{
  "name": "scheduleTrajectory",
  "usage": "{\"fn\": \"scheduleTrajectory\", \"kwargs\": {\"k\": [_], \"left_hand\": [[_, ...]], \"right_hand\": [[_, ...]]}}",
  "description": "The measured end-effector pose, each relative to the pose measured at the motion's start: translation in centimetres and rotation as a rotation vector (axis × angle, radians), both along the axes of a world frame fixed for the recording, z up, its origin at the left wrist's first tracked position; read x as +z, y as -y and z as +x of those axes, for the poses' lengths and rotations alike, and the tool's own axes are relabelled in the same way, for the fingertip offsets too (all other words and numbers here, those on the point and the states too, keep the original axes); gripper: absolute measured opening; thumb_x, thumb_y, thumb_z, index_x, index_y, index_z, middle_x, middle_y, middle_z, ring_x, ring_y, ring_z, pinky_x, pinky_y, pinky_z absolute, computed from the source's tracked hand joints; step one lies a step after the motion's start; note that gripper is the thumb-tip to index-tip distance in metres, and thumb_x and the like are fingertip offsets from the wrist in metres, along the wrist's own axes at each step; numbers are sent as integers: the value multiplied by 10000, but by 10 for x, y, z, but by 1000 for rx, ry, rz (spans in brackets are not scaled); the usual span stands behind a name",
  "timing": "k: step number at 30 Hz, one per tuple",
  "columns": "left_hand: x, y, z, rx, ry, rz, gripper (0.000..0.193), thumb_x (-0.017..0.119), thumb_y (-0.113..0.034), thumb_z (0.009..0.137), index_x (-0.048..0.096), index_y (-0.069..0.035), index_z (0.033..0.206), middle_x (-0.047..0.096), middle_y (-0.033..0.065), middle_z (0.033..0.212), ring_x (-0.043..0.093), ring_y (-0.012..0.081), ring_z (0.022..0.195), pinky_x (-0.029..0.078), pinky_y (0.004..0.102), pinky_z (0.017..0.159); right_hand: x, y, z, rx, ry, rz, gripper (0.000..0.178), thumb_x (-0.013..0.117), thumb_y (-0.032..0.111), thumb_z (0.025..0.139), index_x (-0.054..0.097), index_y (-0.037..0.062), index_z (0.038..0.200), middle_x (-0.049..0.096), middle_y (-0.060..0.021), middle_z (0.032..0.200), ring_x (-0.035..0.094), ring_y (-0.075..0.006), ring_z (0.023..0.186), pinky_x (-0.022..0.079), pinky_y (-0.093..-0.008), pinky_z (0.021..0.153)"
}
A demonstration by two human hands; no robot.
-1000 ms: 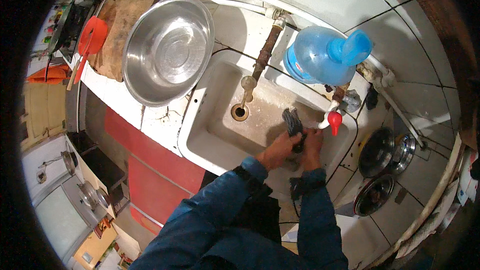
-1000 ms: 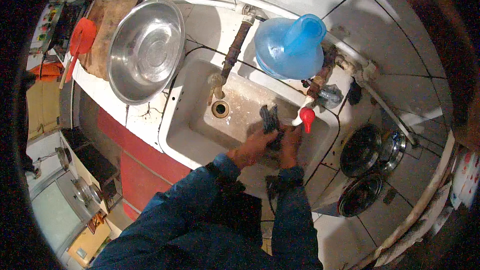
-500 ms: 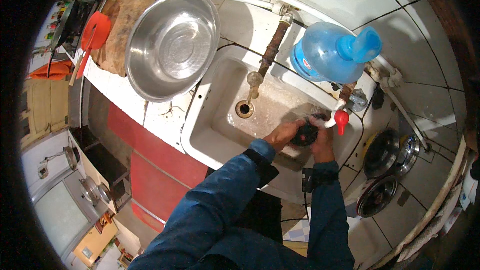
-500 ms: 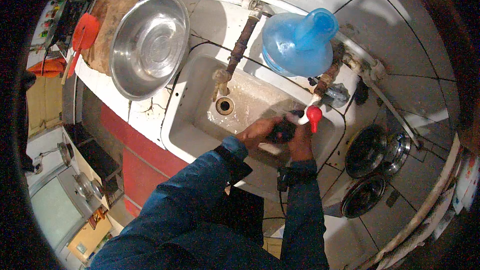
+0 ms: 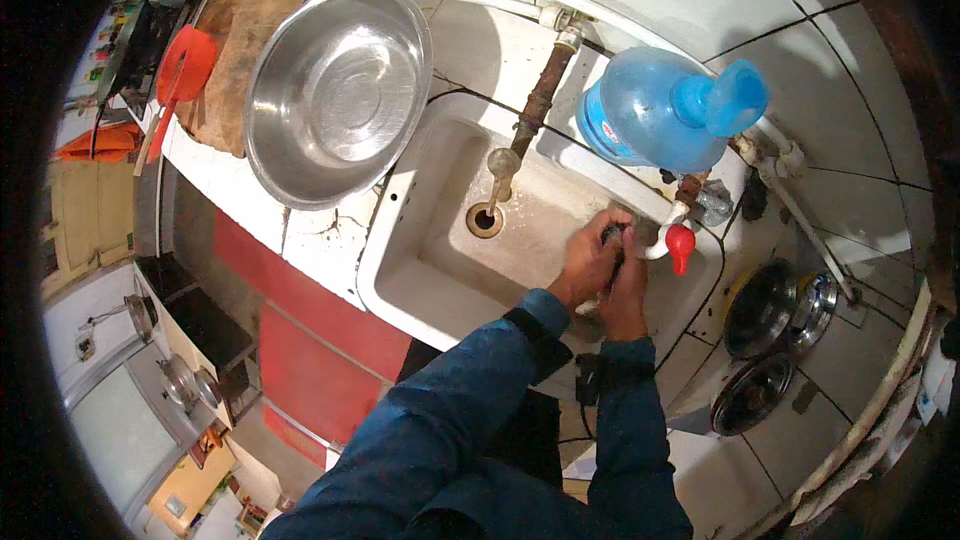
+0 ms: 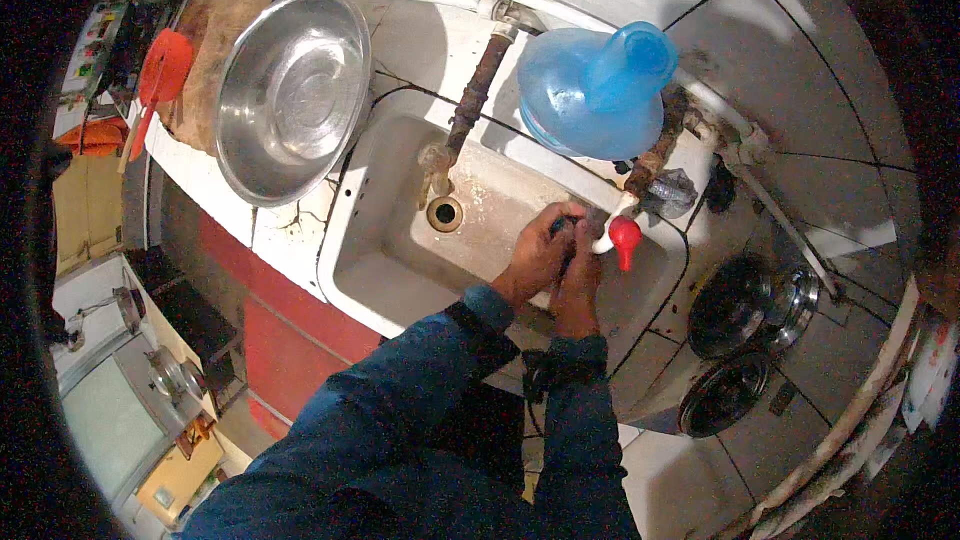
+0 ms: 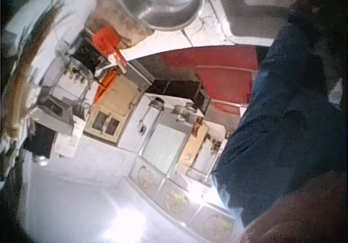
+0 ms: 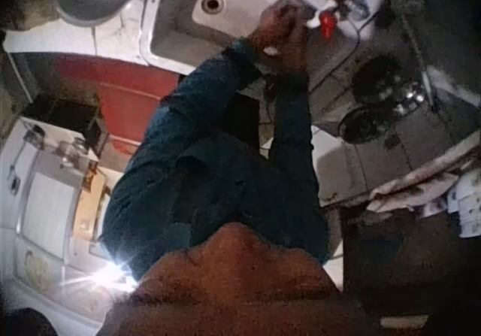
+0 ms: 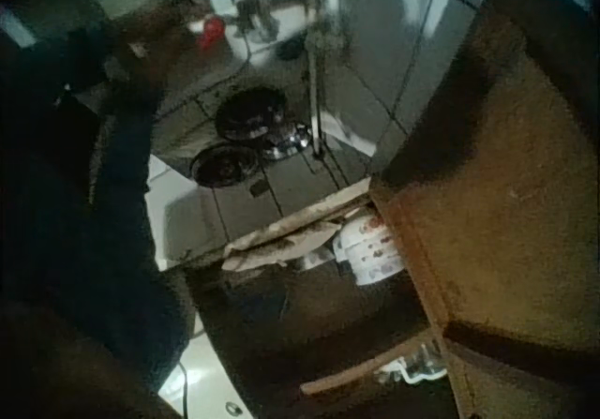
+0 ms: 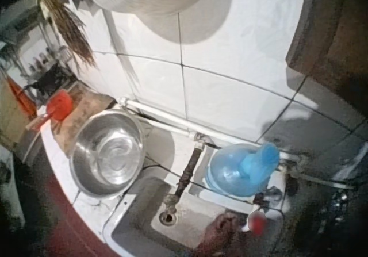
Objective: The person scrubs a dark countertop with a metal scouring pad, then rinses the pad at the sink and resumes scrubbing the countertop. The person handles the scouring pad and countertop throughout the episode.
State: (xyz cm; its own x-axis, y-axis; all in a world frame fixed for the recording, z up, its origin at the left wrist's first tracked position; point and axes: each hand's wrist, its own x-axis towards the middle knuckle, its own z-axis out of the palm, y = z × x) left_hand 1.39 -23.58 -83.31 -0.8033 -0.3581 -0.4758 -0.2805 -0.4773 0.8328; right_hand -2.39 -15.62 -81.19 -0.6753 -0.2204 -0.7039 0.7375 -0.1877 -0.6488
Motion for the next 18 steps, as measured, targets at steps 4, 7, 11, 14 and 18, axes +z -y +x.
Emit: {"fn": "scheduleTrajectory", "kwargs": {"k": [4, 7, 11, 14, 18], "left_hand": [[8, -4, -2, -146, -48, -399, 236, 554, -145, 1038, 639, -56, 1239, 678, 121, 1176, 657, 236, 1068, 512, 356, 955], [7, -8, -1, -98, -44, -514, 219, 565, -188, 1042, 648, -43, 1184, 699, 158, 1153, 685, 305, 1053, 529, 406, 923], [0, -11, -4, -143, 36, -521, 212, 558, -187, 1040, 652, -34, 1153, 711, 188, 1109, 694, 362, 1023, 536, 446, 895], [-5, -12, -10, -21, 29, -433, 238, 538, -208, 1049, 655, -23, 1142, 717, 192, 1007, 700, 376, 927, 543, 457, 847], [-10, -14, -13, -59, 187, -412, 227, 533, -191, 1020, 684, -27, 1062, 723, 201, 946, 701, 399, 898, 547, 479, 820]], "right_hand": [[15, 5, 3, 2, 29, 6, 468, 565, 487, 1037, 631, 73, 1246, 656, -58, 1155, 636, -185, 1079, 539, -345, 888], [24, 4, -2, 96, 22, 87, 466, 556, 490, 1041, 633, 82, 1252, 643, -58, 1204, 625, -183, 1128, 535, -335, 926], [25, 0, -4, 202, 77, 241, 500, 541, 510, 1045, 619, 77, 1283, 647, -71, 1215, 630, -194, 1115, 534, -340, 907], [8, -4, -4, 209, -10, 282, 544, 532, 508, 1050, 589, 48, 1334, 657, -108, 1217, 649, -216, 1079, 542, -364, 856], [-24, -23, -7, 641, -372, 661, 505, 524, 446, 1056, 566, 43, 1358, 658, -152, 1266, 655, -279, 1115, 526, -399, 895]]}}
